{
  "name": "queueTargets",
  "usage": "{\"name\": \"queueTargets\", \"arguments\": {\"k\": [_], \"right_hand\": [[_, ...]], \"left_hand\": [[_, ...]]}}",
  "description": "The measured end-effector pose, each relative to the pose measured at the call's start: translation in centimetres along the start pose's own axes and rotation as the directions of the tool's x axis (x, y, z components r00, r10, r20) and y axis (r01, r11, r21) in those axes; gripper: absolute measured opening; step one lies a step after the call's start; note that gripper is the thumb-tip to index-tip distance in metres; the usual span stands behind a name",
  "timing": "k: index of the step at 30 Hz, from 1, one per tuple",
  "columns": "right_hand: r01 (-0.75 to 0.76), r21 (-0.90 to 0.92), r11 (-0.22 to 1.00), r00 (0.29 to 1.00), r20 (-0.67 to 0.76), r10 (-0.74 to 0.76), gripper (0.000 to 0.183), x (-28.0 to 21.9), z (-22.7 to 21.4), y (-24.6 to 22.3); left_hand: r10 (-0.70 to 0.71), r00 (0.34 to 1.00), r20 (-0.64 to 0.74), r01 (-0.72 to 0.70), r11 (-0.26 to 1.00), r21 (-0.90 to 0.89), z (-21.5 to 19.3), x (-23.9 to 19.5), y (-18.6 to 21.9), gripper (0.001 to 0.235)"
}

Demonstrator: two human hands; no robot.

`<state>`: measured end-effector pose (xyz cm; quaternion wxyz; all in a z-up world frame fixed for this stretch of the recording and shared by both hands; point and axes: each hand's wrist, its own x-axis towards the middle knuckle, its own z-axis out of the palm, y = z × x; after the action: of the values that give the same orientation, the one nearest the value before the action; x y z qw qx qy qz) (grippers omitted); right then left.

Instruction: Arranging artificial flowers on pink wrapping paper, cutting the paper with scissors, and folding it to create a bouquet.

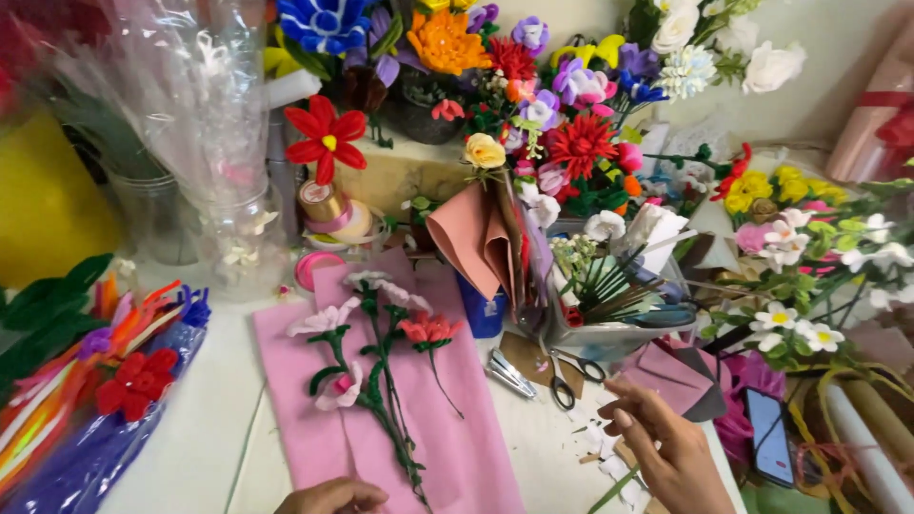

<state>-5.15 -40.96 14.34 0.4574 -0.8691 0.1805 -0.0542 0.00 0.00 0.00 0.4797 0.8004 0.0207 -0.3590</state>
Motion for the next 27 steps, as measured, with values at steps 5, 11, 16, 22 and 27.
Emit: {"name": "queueTargets", "arguments": {"k": [5, 11, 16, 22, 27], "right_hand": [[-0.1, 0.001, 0.995, 0.994, -0.052, 0.1, 0.041, 0.1, -1.8, 0.1], [0.104, 0.002, 0.995, 0.969, -0.225, -0.101, 0.037, 1.4, -3.5, -0.8], [0.208, 0.086, 0.974, 0.932, -0.321, -0.171, 0.034, 3.9, -4.5, -3.3], [0.316, -0.152, 0.937, 0.889, -0.298, -0.348, 0.035, 6.6, -5.4, -6.7], [0.169, -0.363, 0.916, 0.948, -0.194, -0.252, 0.055, 8.8, -5.3, -11.1]], "left_hand": [[0.449, 0.866, -0.218, -0.366, 0.868, 0.336, 3.1, 6.6, 5.0, 0.026], [0.54, 0.774, -0.331, -0.164, 0.675, 0.719, 6.0, 12.0, 9.1, 0.036], [0.513, 0.764, -0.39, -0.026, 0.629, 0.777, 7.3, 15.1, 10.2, 0.044], [0.48, 0.75, -0.454, 0.014, 0.676, 0.737, 6.9, 15.5, 11.2, 0.043], [0.473, 0.747, -0.467, -0.008, 0.709, 0.705, 6.3, 15.2, 11.7, 0.034]]}}
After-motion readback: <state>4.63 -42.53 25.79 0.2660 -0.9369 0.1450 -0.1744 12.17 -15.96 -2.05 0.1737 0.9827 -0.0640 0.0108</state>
